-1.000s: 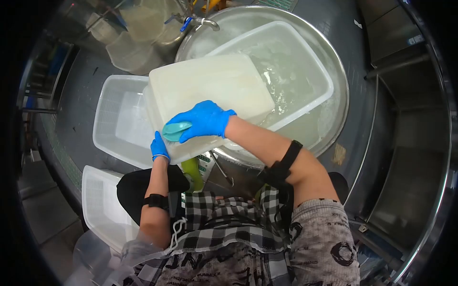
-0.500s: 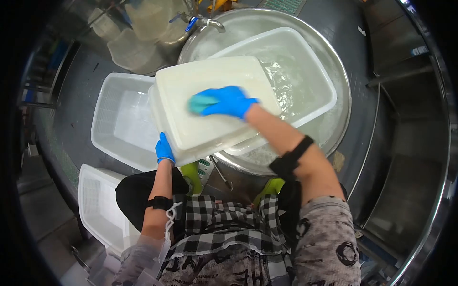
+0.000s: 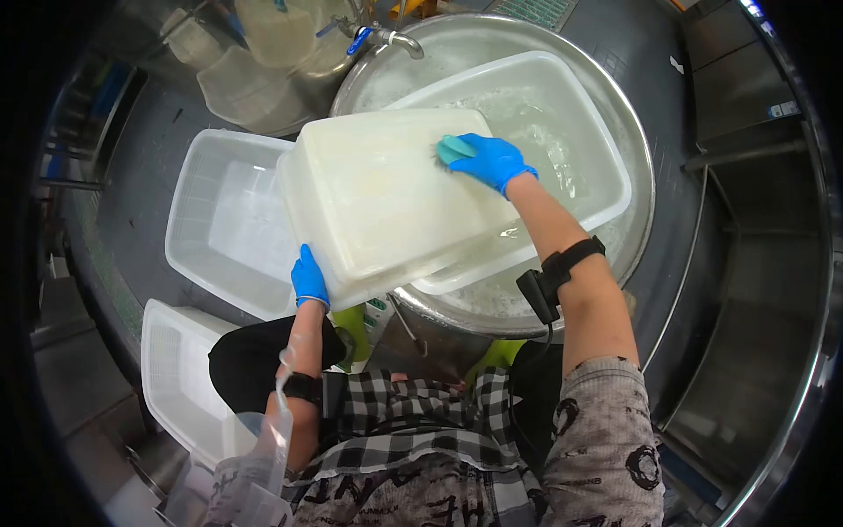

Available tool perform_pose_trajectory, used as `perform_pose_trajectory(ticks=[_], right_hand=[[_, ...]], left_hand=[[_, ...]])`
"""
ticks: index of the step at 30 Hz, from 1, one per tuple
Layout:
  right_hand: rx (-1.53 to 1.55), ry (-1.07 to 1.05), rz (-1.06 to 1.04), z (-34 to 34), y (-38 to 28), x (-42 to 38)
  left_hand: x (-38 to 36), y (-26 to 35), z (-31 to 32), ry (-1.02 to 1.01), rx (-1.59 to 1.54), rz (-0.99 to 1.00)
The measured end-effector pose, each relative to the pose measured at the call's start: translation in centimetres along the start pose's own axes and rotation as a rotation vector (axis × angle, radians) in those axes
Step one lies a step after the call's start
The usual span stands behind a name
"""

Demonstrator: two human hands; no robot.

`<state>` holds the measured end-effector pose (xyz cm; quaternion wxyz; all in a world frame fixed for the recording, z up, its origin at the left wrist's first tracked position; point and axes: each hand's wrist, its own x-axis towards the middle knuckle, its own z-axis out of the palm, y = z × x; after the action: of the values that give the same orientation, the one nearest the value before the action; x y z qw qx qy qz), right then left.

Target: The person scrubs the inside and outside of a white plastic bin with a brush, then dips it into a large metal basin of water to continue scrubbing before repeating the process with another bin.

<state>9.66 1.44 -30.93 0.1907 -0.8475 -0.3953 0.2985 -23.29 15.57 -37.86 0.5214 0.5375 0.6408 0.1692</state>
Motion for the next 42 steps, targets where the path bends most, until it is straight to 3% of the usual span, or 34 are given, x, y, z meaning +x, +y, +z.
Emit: perform_pose_trajectory(ticks=[5,8,10,13,15,16,17,18,19,23,25,27,31,32,36,39,42], right_hand=[[0.042,-0.092,-0.319,1.0,-12.8,-2.4],[0.222,0.097,-0.096,0.8,-5.8,-0.8],[0.162,0.151,0.038,0.2,1.4,0.0],[0.227,0.028,0.032,-2.1,-1.4,-1.8],[0.184,0.11,-0.141,1.7,-6.7,-0.3],[0.199,0.021,-0.309,1.8,-10.9,-0.5],[0.152,-0.071,-0.335,1.5,-13.9,-0.7],[0.142,-0.03,-0.384,1.5,-14.6,-0.2],[0.148,-0.025,-0.373,1.2,-13.0,0.3],[0.192,0.247,0.053,-2.5,0.5,2.6],[0.038,0.193,0.261,-3.7,4.3,1.3],[-0.005,0.184,0.122,-1.3,2.2,1.8],[0.148,0.061,-0.363,2.2,-13.3,0.9],[0.059,0.02,-0.374,1.8,-15.5,0.8],[0.28,0.126,-0.128,-1.5,-5.6,2.5],[-0.116,0.112,0.305,-4.3,1.6,1.1],[0.016,0.186,-0.073,0.1,-3.3,2.4]], left_hand=[[0.6,-0.9,0.2,-0.01,0.031,0.056],[-0.3,0.3,-0.1,-0.024,-0.148,-0.063],[0.2,-0.2,0.1,-0.018,-0.115,-0.055],[0.6,-0.8,0.5,-0.015,-0.091,-0.038],[1.1,-1.9,0.6,-0.015,-0.095,-0.026],[1.8,-3.0,0.3,-0.016,-0.101,-0.007],[2.2,-3.4,0.4,-0.018,-0.108,0.014],[1.2,-2.1,0.0,0.002,-0.14,-0.051],[0.9,-1.7,-0.4,-0.008,-0.131,-0.051],[1.3,-1.7,-1.5,-0.032,-0.233,-0.06],[0.8,-0.5,-1.5,0.003,-0.053,-0.051],[1.0,-1.0,-1.4,0.018,-0.072,-0.034],[1.1,-1.6,-1.1,0.062,-0.056,0.023],[1.4,-1.8,-1.3,0.064,-0.052,0.028],[1.9,-2.6,-1.8,-0.019,-0.205,-0.06],[1.2,-1.2,-1.7,-0.006,-0.122,-0.04],[0.8,-0.6,-1.0,0.022,-0.074,-0.006]])
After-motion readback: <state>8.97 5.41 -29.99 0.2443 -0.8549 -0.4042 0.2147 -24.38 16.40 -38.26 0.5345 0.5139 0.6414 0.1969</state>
